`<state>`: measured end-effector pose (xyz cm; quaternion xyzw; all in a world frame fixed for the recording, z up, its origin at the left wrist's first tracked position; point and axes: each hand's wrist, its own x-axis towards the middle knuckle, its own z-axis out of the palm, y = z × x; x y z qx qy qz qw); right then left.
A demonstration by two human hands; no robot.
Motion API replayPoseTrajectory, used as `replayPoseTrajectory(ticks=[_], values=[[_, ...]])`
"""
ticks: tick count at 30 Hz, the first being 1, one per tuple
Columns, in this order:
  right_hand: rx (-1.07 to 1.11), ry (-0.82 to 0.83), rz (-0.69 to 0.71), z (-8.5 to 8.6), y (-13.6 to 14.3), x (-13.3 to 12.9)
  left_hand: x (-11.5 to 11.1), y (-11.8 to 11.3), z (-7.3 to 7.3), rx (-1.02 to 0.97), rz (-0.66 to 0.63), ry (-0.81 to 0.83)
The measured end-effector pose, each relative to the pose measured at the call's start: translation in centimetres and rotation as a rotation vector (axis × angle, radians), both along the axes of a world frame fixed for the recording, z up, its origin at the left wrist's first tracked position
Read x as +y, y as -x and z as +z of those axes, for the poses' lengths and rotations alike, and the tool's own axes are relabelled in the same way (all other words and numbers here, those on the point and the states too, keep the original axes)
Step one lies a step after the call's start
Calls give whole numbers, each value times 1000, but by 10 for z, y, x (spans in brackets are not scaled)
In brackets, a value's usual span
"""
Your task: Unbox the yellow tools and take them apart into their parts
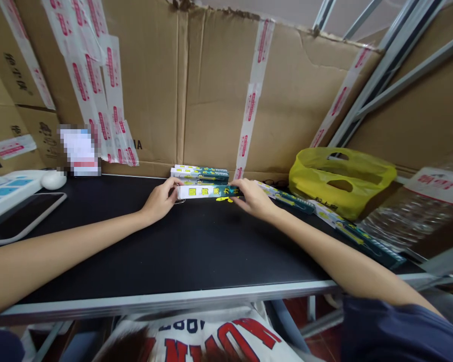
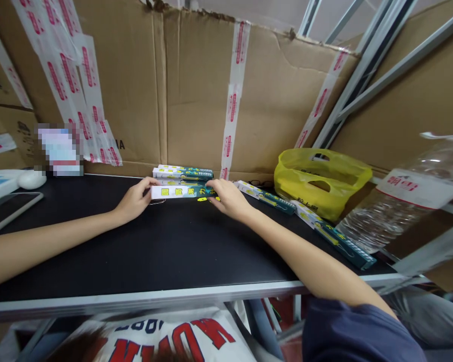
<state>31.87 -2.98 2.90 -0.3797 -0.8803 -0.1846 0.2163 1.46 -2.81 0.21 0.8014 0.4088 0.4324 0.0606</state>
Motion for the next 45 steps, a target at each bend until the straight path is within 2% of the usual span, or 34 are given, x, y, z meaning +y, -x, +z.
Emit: replayPoseTrajectory(ticks=[2, 5, 9, 12, 19, 30, 39, 45], values=[[8, 15, 5, -10, -4, 0, -3, 0, 1, -90, -43, 42], [16, 23, 18, -16, -6, 7, -4, -1, 1, -194, -142, 112], [0, -17, 33, -15, -9, 12, -3, -2, 0, -258, -261, 194], [-28, -76, 52, -10, -13, 11, -3, -4, 1, -267, -295, 211], [-94, -183, 90, 1, -18, 9, -5, -5, 1, -214, -309, 197], [-210, -213, 88, 2, -20, 9, -7, -4, 0, -26, -260, 91], [-205, -235, 87, 2, -26, 13, -6, -3, -2, 45, -251, 56], [-199, -257, 70, 4, -25, 11, -8, -4, -3, 170, -234, 36]])
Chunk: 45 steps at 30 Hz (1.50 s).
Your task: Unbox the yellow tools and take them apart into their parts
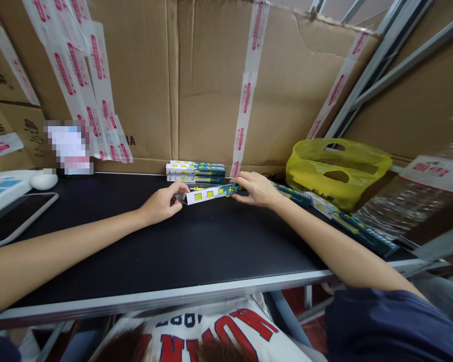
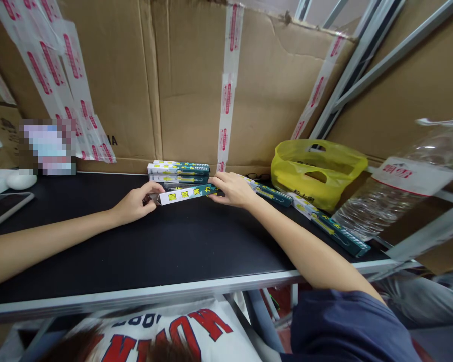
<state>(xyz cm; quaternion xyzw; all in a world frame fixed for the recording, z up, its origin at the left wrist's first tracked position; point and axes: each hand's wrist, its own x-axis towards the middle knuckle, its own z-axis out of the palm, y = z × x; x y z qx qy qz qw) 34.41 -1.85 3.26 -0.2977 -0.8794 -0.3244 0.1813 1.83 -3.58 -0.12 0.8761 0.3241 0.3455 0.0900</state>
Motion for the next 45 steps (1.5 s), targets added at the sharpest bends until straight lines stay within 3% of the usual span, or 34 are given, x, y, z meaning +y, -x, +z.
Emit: replayPoseTrajectory(ticks=[5, 9, 16, 23, 30, 36, 41, 45], values=[[53, 41, -40, 1, -1, -2, -2, 0, 0, -25, 49, -149], [92, 54, -67, 0, -5, 0, -3, -1, 2, -35, -2, -239], [145, 79, -90, 1, -7, 1, -7, 1, 7, 3, -87, -239], [153, 100, -101, -1, -6, 0, -4, 1, 5, -55, -68, -249], [208, 150, -110, 0, -2, -3, -4, -1, 6, -129, -57, -361], [185, 118, -102, 0, -4, -3, -2, 1, 5, -128, -1, -329], [108, 74, -86, 3, -2, -6, 2, 2, 2, -5, 12, -234], [60, 50, -80, 11, 2, -14, 3, 1, 1, 110, -51, -172]])
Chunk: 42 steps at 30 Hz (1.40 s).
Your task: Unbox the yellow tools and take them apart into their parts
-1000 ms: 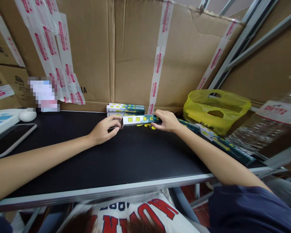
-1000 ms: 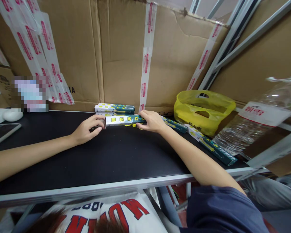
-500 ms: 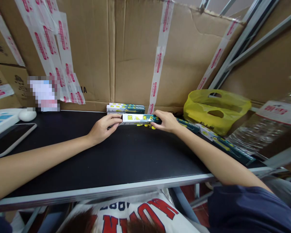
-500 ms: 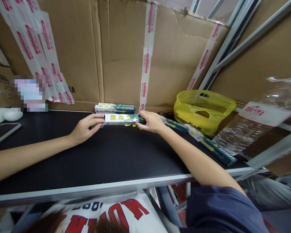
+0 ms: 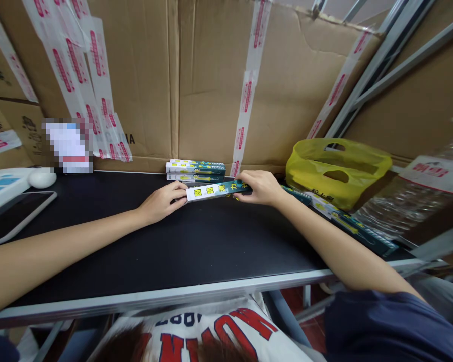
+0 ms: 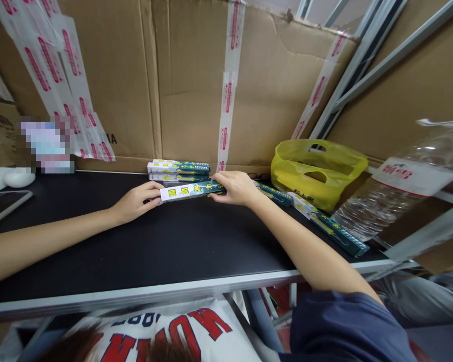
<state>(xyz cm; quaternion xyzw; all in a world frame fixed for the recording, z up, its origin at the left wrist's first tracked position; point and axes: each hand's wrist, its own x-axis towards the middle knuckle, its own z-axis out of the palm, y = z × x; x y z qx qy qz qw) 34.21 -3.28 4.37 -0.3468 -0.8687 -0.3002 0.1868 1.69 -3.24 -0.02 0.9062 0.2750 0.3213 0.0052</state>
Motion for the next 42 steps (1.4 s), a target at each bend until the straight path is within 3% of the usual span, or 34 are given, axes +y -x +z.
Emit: replayPoseTrajectory(ticks=[9, 17, 25, 36, 42], values=[[-64, 55, 25, 5, 6, -6, 3, 1, 0, -4, -176, 70], [-64, 38, 29, 4, 4, 0, -3, -2, 2, -54, -102, 45], [-73, -23, 1, 14, -15, 9, -6, -4, 2, -168, -43, 3], [-79, -61, -68, 17, -32, 19, -3, -1, 1, 2, -9, 72], [-92, -51, -38, 16, -25, 15, -11, -5, 6, 23, 114, 56]])
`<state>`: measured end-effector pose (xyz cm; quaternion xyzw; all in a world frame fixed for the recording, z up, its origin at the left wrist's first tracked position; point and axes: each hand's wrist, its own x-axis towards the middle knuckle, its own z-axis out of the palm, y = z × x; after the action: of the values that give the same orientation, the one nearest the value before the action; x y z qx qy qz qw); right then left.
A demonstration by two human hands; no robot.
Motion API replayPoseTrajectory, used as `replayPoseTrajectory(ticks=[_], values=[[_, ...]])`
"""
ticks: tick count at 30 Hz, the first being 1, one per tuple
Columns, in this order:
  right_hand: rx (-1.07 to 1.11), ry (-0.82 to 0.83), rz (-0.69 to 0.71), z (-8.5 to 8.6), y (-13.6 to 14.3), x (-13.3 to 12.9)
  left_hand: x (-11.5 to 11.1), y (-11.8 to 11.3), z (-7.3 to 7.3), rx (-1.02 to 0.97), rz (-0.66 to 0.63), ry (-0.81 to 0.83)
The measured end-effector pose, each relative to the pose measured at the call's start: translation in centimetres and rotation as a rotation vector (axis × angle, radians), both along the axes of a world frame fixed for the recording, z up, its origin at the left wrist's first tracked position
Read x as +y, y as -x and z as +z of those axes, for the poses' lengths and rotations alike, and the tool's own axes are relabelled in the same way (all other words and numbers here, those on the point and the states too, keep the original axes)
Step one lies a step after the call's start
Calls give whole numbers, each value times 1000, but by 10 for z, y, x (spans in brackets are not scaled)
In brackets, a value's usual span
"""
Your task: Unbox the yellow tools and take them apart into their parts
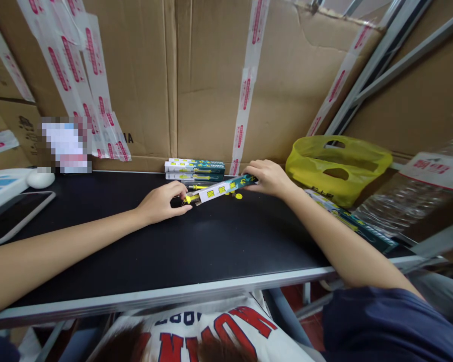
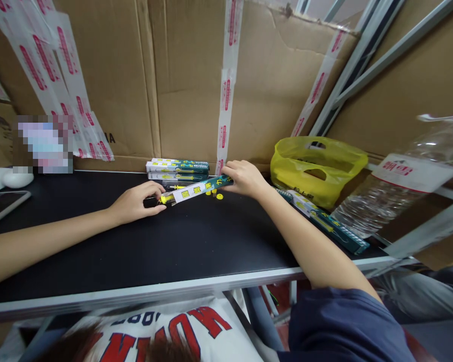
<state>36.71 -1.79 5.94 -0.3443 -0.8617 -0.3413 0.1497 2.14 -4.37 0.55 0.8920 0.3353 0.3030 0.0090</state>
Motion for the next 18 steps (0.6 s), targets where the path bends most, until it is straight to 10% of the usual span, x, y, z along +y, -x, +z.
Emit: replayPoseTrajectory(ticks=[18], values=[[31, -22, -97, 8, -12, 0, 2, -1, -2, 9, 123, -78]])
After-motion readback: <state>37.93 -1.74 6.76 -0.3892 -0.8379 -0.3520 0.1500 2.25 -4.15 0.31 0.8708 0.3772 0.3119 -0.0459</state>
